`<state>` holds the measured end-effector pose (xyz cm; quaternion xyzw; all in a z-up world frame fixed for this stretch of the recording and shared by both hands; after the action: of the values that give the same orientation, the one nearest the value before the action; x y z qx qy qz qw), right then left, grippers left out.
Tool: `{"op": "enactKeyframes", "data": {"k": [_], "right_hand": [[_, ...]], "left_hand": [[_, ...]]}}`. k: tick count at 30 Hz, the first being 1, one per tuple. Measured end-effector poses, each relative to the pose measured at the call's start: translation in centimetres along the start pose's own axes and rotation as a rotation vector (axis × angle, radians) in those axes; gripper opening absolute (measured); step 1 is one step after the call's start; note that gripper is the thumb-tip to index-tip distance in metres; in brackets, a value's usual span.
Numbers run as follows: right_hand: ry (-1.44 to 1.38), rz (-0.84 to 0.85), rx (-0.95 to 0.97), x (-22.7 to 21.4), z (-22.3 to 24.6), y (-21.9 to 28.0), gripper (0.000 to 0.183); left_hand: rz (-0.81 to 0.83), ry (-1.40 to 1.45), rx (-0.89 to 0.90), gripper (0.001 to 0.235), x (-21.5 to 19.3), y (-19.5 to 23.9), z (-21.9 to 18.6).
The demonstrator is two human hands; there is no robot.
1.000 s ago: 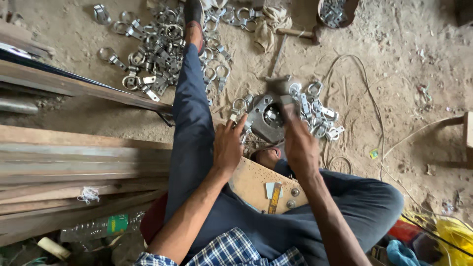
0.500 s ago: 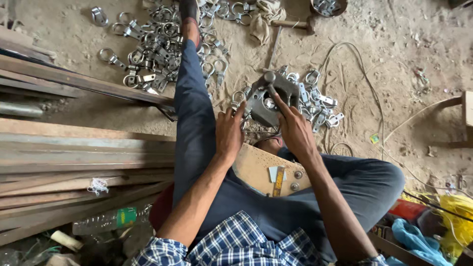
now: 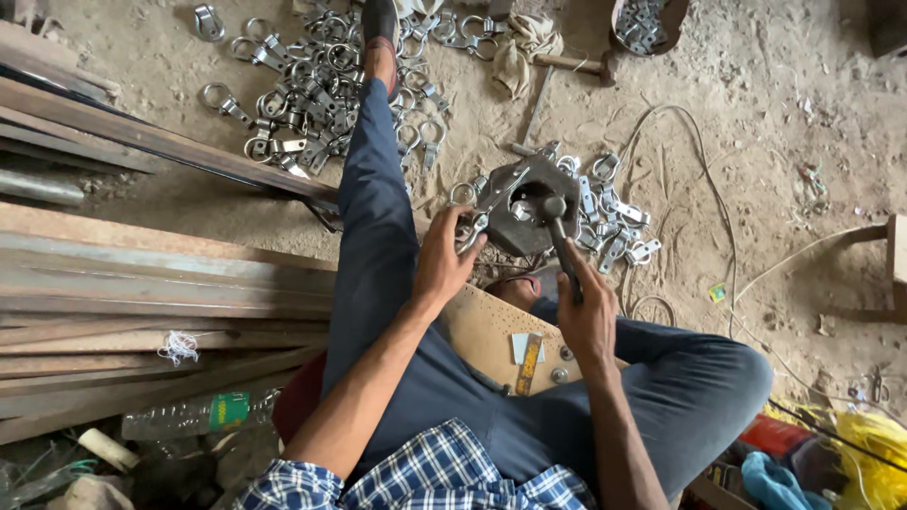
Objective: The person sits with a metal jig between their legs and uses a hammer to assemble metal shackles by inserting pins and striking them.
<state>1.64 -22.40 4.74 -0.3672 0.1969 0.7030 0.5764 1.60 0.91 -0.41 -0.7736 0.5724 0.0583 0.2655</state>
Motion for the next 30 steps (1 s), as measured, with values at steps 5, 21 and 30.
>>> {"op": "enactKeyframes", "data": {"k": [5, 21, 30], "right_hand": [[0.006, -0.006, 0.048, -0.3, -0.9, -0.7, 0.047], [0.012, -0.034, 0.007, -2.4, 1.3, -4.0, 0.039], [0.006, -0.351, -0.360, -2.7, 4.4, -7.4, 0.035]], "left_hand": [[0.133, 0.353, -0.462, 0.032, 1.0, -0.1, 2.9], [0.131, 0.831, -0.834, 0.038, 1.0, -0.1, 4.0], [0.171, 0.813, -0.832, 0.041, 1.3, 0.2, 4.7]]}}
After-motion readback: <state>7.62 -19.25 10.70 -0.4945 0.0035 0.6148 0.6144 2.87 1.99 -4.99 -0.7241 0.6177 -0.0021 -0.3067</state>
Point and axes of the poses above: each hand's wrist, its own y-axis away from the middle knuckle, its own x-axis out of the palm, z = x × y, the point moved 2 cm from there along -y, towards the middle knuckle, and after that the axes turned 5 degrees about z, right-handed, at the moved point
